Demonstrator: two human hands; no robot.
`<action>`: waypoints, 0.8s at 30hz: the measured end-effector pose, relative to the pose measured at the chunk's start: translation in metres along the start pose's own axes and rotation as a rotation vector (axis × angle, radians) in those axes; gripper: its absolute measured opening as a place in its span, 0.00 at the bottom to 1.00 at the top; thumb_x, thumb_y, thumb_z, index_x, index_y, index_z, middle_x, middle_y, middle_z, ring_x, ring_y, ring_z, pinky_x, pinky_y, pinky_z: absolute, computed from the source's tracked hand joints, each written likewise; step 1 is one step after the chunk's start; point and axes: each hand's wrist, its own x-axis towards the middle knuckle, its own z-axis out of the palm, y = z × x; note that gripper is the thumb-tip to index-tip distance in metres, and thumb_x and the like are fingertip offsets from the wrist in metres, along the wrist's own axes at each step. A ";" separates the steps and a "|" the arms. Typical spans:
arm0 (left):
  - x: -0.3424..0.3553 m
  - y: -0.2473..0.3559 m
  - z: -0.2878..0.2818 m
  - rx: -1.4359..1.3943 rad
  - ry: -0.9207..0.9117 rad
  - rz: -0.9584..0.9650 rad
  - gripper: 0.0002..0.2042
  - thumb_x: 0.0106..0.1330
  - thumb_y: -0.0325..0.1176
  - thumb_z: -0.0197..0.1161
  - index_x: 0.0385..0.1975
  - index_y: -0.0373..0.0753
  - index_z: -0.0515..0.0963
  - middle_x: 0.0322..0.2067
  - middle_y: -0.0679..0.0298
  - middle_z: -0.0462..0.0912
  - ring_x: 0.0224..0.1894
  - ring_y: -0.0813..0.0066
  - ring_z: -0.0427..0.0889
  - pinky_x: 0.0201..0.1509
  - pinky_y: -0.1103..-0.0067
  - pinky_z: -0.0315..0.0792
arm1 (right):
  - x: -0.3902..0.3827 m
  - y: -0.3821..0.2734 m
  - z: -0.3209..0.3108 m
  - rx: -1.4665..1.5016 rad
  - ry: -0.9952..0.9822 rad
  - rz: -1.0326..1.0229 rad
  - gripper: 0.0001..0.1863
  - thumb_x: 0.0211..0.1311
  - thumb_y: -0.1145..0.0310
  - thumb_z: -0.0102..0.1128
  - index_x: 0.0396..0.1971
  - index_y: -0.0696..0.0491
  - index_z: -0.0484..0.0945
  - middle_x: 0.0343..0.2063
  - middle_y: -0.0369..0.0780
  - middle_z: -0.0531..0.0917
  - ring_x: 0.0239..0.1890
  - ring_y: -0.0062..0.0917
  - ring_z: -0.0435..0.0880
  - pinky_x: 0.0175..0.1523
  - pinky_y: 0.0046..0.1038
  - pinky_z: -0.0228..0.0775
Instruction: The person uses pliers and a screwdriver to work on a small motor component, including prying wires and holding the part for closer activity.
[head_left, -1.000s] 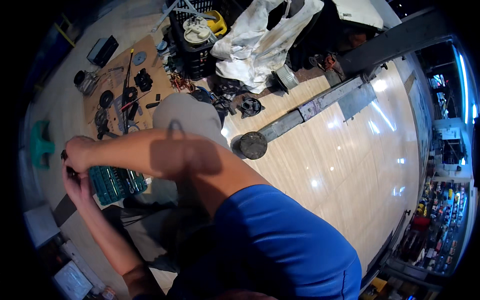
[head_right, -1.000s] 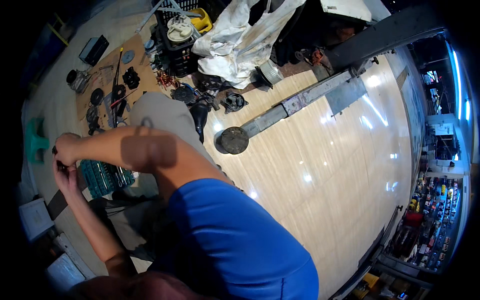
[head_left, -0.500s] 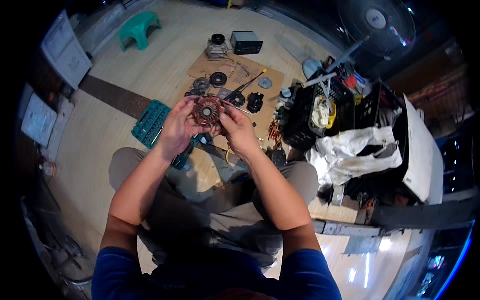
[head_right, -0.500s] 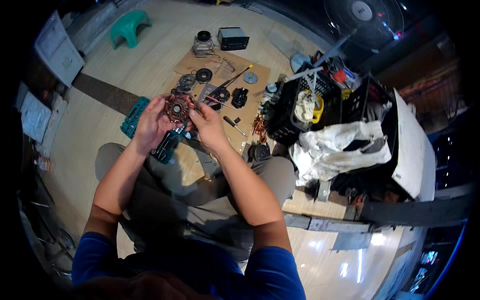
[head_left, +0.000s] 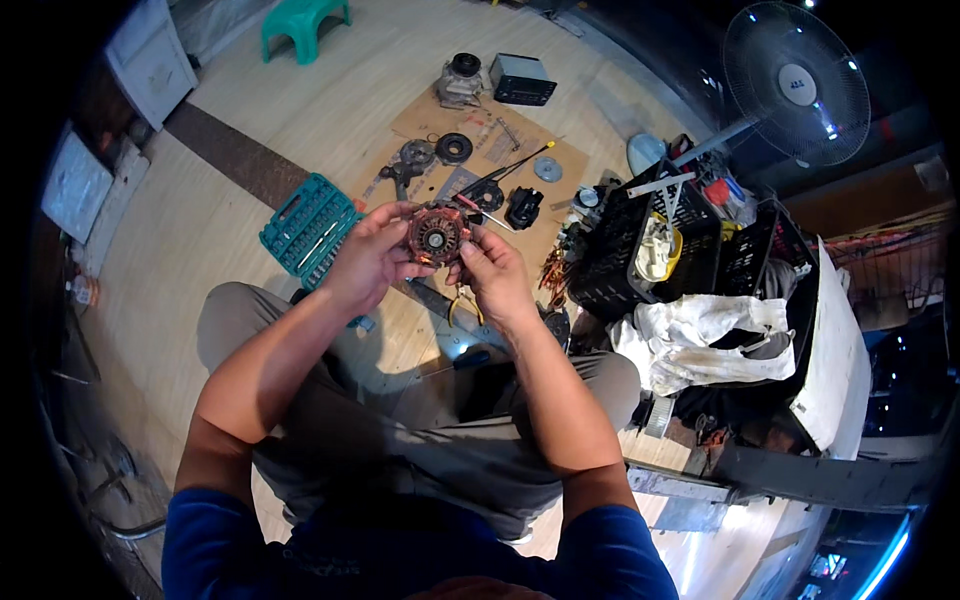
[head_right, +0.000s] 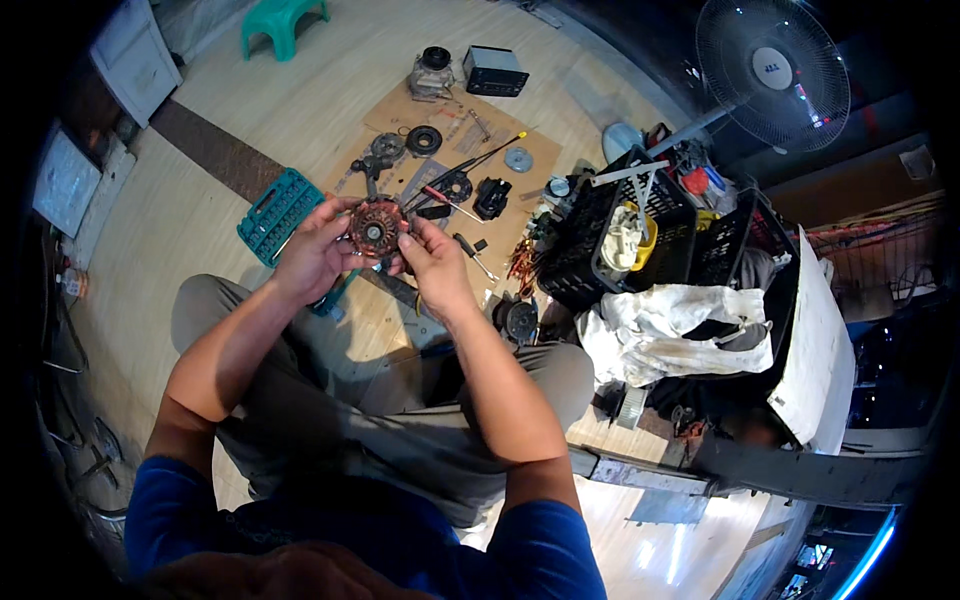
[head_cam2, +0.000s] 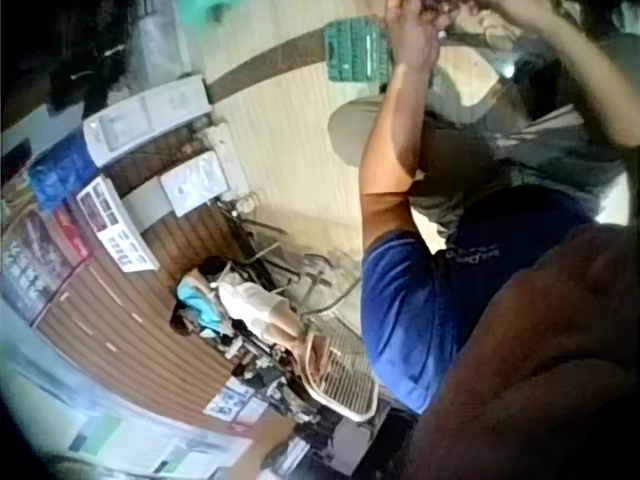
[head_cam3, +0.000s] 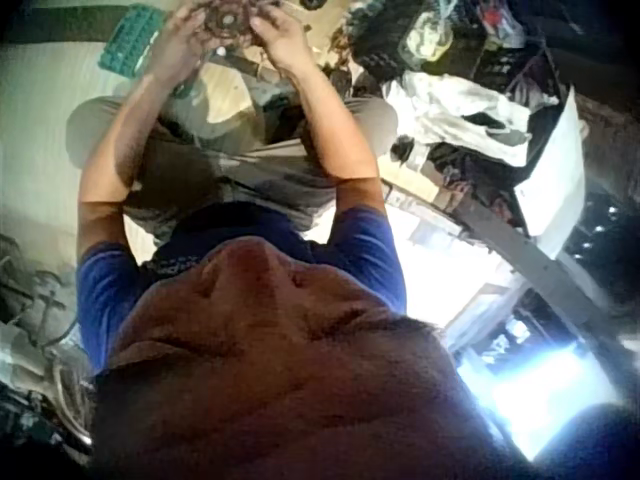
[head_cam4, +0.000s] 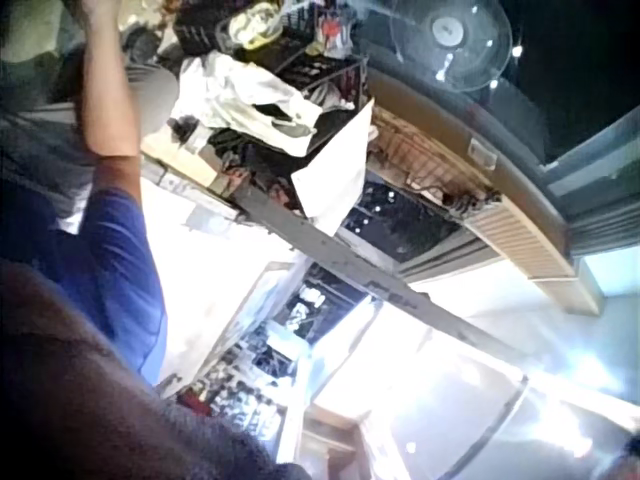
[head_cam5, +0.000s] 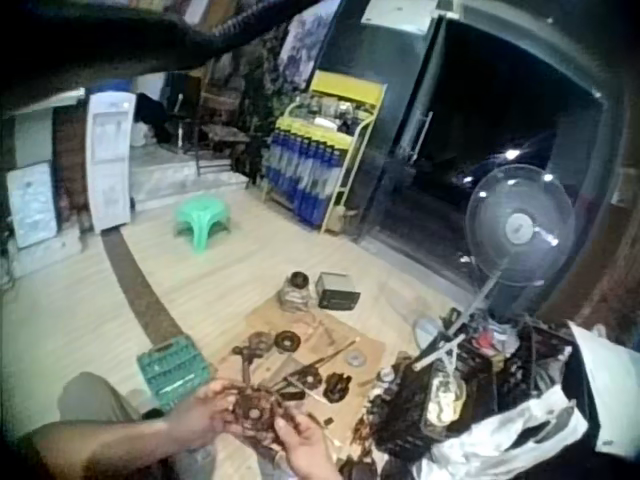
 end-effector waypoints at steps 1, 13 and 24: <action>0.000 0.001 -0.002 -0.004 0.009 0.001 0.14 0.72 0.33 0.47 0.54 0.37 0.65 0.48 0.56 0.78 0.46 0.67 0.82 0.45 0.68 0.81 | 0.002 0.000 0.001 0.026 -0.005 0.018 0.18 0.68 0.70 0.53 0.55 0.62 0.69 0.36 0.37 0.80 0.30 0.19 0.77 0.37 0.24 0.74; -0.003 0.009 -0.010 -0.041 0.051 -0.011 0.15 0.72 0.31 0.47 0.56 0.34 0.64 0.51 0.53 0.76 0.48 0.63 0.81 0.45 0.66 0.81 | 0.010 0.002 0.007 0.219 -0.056 0.070 0.18 0.71 0.66 0.49 0.53 0.62 0.69 0.34 0.38 0.79 0.29 0.20 0.77 0.35 0.25 0.75; -0.005 0.007 -0.012 -0.068 -0.006 -0.038 0.15 0.73 0.31 0.45 0.56 0.34 0.62 0.50 0.52 0.77 0.47 0.60 0.82 0.45 0.66 0.81 | 0.001 -0.001 0.009 0.213 -0.066 0.044 0.19 0.70 0.66 0.49 0.55 0.62 0.68 0.39 0.39 0.80 0.30 0.21 0.78 0.36 0.26 0.75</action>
